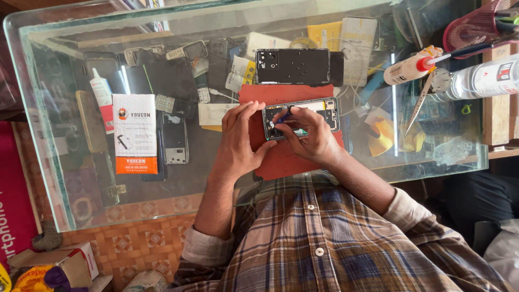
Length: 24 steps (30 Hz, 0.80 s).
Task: The person uses a blue plastic spudger to pry and separate the screen assembly from the phone chassis. They work around the edges of the device, then lift the screen to expose the internal components and ribbon cables.
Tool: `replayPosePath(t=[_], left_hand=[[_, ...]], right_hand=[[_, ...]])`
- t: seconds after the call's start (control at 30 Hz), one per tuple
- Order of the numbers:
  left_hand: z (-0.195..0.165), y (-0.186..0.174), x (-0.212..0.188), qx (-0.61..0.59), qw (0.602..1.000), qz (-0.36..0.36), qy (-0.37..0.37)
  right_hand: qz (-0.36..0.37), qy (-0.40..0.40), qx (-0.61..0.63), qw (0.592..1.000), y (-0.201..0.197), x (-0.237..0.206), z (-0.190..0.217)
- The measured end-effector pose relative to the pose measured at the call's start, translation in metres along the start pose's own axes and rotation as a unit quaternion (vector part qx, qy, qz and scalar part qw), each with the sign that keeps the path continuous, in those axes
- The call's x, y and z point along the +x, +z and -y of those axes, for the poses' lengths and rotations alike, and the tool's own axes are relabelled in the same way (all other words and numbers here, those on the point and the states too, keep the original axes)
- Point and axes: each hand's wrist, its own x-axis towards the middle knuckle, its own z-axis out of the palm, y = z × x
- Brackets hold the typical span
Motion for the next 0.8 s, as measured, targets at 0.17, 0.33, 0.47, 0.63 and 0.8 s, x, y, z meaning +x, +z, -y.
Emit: replayPosePath(t=[0.17,0.33,0.47,0.63,0.8], left_hand=[[0.006,0.003,-0.002,-0.003,1.000,-0.005,0.007],[0.007,0.005,-0.003,0.000,1.000,-0.002,0.002],[0.008,0.004,-0.003,0.002,1.000,-0.001,0.007],[0.008,0.004,-0.004,-0.008,1.000,-0.001,0.003],[0.009,0.005,-0.004,-0.007,1.000,-0.003,0.008]], right_hand=[[0.019,-0.005,0.005,1.000,0.003,0.000,0.000],[0.054,0.003,-0.002,0.999,0.004,0.003,0.004],[0.058,-0.024,-0.037,0.997,0.003,0.008,0.007],[0.070,0.003,-0.021,0.997,0.001,0.011,0.013],[0.101,0.012,-0.016,0.995,0.001,0.013,0.014]])
